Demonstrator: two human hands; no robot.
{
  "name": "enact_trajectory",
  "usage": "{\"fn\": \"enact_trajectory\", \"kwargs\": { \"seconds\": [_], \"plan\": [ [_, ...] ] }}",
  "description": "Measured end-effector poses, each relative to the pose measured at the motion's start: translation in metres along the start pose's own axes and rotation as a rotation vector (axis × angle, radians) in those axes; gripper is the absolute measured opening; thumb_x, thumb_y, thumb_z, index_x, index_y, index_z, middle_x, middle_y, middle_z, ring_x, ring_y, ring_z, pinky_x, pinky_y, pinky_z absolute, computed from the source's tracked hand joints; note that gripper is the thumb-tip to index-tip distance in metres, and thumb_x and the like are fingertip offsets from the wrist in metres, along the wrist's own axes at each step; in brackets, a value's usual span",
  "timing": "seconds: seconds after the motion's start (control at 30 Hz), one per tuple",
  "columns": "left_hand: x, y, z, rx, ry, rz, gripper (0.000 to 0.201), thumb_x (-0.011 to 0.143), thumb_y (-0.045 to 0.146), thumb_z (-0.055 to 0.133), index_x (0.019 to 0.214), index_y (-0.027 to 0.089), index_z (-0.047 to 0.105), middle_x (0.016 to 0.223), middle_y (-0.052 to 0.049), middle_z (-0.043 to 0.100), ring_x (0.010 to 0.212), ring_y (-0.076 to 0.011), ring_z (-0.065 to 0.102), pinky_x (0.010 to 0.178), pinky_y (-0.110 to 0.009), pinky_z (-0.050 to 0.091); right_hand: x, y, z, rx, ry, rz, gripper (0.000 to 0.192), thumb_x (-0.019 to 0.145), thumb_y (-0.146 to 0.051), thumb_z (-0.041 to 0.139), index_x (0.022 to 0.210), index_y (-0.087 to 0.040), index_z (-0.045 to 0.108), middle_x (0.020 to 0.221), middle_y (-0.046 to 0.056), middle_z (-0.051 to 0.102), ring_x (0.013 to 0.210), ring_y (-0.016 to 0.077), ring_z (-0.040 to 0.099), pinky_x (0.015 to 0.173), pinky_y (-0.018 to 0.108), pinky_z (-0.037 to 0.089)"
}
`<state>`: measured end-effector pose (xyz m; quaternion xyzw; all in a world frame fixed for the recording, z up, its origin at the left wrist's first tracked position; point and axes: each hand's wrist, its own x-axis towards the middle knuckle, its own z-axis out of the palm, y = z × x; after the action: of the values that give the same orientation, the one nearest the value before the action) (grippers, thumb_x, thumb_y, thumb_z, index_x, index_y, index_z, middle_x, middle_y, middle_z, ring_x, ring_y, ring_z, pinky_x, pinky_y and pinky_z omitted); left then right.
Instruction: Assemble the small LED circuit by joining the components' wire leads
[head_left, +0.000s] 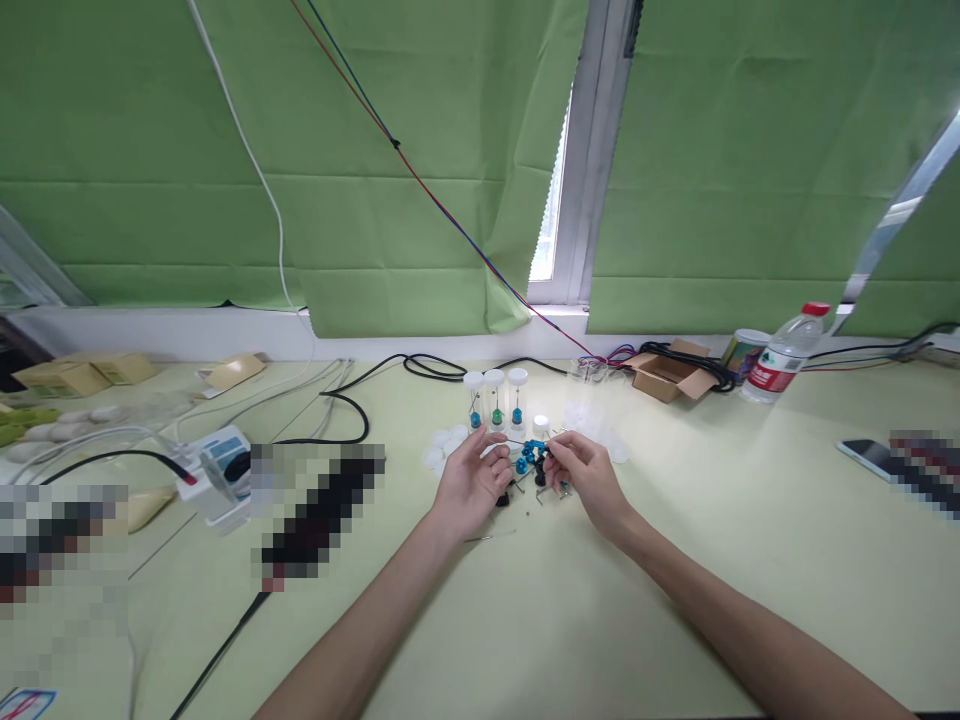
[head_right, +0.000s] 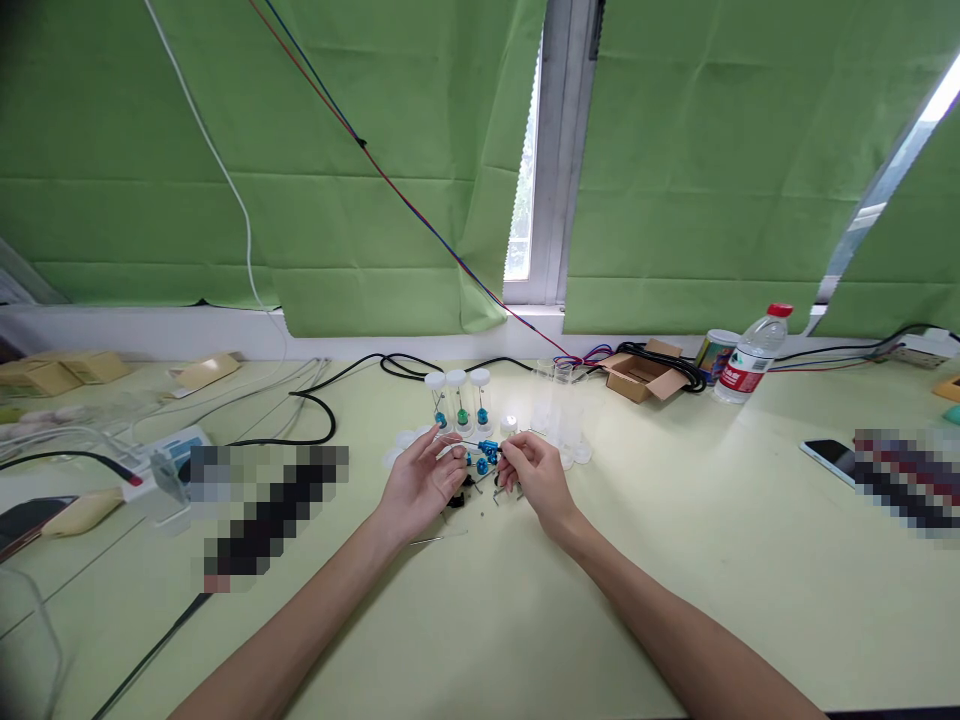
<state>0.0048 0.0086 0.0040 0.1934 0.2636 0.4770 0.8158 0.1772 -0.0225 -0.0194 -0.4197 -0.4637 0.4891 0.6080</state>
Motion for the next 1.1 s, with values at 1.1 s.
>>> {"fn": "enact_trajectory", "kwargs": {
  "seconds": [1.1],
  "plan": [
    [-0.0009,0.0002,-0.0001,0.097,0.03,0.082,0.019,0.084,0.028,0.062,0.074,0.012,0.061,0.087,-0.009,0.066,0.066,-0.0175,0.066,0.056,-0.027,0.054,-0.003,-0.0004,0.001,-0.009,-0.039,0.025,0.034,0.078,-0.051,0.071,0.072,-0.019,0.06,0.06,-0.001,0.06,0.05,0.0127,0.054,0.048,0.026,0.043]
  ]
}}
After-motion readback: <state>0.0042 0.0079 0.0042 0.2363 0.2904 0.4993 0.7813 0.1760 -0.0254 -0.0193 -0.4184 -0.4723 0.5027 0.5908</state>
